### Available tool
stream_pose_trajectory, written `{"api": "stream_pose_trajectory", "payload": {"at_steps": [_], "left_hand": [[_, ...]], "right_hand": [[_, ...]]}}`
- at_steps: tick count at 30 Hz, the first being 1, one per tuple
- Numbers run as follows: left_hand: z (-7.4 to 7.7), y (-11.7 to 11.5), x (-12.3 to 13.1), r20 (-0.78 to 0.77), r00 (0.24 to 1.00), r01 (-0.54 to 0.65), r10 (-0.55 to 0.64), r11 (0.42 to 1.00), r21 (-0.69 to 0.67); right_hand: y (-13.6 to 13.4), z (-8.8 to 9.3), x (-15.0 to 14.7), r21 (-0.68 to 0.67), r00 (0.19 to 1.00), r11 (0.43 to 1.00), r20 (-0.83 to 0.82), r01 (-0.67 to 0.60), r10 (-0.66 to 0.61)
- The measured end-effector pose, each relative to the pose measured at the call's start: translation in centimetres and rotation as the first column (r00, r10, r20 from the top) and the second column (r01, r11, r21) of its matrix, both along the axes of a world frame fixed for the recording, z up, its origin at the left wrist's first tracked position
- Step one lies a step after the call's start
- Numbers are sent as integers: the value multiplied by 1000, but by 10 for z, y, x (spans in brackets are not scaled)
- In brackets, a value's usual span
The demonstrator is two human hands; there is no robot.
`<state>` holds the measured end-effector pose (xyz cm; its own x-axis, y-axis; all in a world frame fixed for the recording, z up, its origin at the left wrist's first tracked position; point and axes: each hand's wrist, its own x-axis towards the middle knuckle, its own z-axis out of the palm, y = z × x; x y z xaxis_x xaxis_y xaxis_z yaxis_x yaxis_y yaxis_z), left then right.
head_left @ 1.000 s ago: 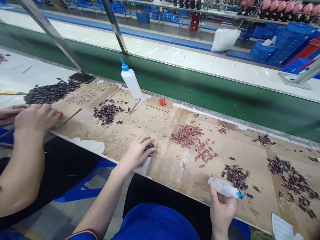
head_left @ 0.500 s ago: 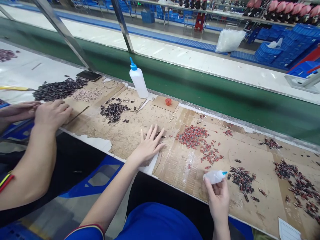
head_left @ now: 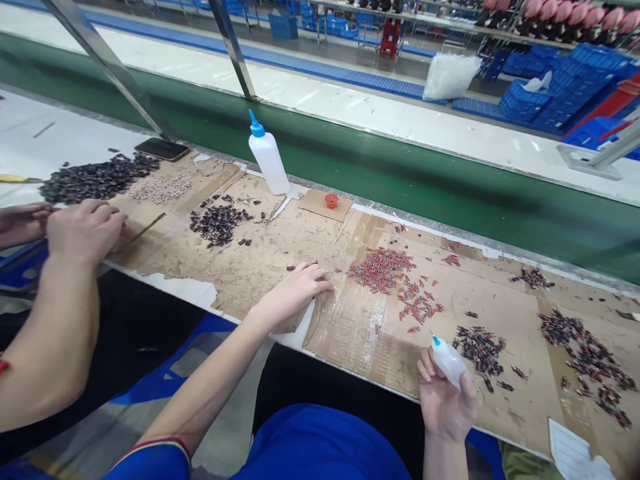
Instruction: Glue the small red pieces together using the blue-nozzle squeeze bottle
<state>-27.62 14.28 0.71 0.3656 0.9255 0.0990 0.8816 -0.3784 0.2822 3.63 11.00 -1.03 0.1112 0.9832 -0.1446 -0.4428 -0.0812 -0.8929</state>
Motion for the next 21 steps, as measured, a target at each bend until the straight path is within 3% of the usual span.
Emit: {"api": "stream_pose_trajectory", "payload": {"at_steps": [4, 9, 12, 15, 21], "left_hand": [[-7, -11, 17, 202, 979, -31, 20, 998, 53], [-28, -32, 59, 452, 885, -141, 111, 989, 33], [-37, -40, 75, 458, 861, -267, 221, 963, 37], [-41, -43, 82, 418, 856, -371, 304, 925, 88], [-41, -45, 85, 384, 877, -375, 289, 912, 168]], "right_hand": [[2, -3, 1, -81, 991, 994, -110, 70, -79], [4, -2, -12, -107, 998, 994, -62, 10, -17], [6, 0, -22, -96, 1000, 995, 3, 17, -17], [7, 0, -32, -73, 993, 991, 47, 108, -105], [8, -5, -48, -48, 959, 968, 155, 248, -238]]}}
